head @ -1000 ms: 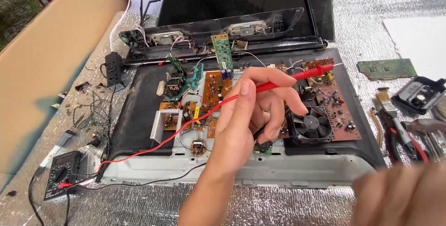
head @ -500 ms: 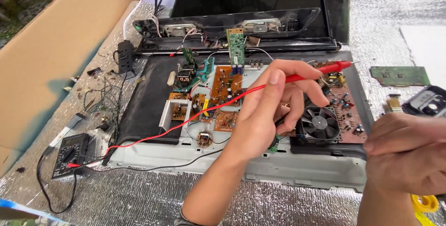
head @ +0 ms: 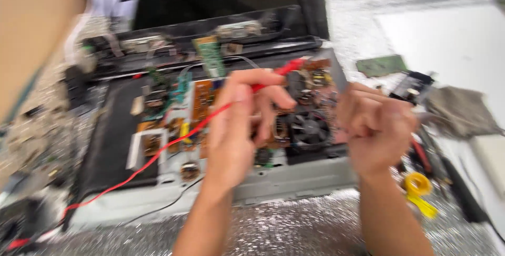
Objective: Troubleshooting and testing the internal circuit boards of a disassembled television using a multimeter.
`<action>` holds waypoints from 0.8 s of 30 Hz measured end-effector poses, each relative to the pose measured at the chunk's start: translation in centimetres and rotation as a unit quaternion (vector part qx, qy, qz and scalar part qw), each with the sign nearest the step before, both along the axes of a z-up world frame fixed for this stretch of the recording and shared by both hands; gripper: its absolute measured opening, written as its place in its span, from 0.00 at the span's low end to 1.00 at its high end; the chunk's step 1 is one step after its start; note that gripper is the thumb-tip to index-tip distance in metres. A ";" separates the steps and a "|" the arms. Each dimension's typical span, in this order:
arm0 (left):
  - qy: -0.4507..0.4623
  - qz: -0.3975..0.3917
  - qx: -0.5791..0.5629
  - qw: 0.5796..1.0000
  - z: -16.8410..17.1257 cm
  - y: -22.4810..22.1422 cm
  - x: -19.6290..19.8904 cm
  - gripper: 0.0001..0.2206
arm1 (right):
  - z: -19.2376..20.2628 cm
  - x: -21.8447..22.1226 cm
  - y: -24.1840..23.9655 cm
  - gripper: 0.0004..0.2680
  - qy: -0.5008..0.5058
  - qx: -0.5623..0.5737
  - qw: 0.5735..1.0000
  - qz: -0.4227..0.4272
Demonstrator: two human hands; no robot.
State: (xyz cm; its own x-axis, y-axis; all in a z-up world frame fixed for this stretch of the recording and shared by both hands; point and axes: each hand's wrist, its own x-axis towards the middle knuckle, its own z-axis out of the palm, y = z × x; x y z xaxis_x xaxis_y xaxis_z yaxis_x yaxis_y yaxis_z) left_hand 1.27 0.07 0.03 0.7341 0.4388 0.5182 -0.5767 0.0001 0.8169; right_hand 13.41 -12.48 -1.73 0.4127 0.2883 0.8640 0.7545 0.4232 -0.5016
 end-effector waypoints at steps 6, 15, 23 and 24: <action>0.049 0.080 0.041 0.995 1.4 -0.4 -1.2 0.19 | -0.5 -0.6 0.1 0.12 -0.023 -0.158 0.987 -0.017; 0.067 0.146 0.036 0.986 1.5 -0.6 -1.9 0.23 | 1.4 -2.9 1.0 0.11 -0.139 -0.331 0.933 0.021; 0.067 0.072 0.084 0.992 1.2 -0.4 -1.8 0.21 | 2.1 -5.0 0.7 0.09 -0.144 -0.357 0.923 0.002; 0.075 0.073 0.089 0.991 1.3 -0.4 -1.9 0.20 | 1.7 -5.3 0.9 0.10 -0.139 -0.364 0.921 -0.017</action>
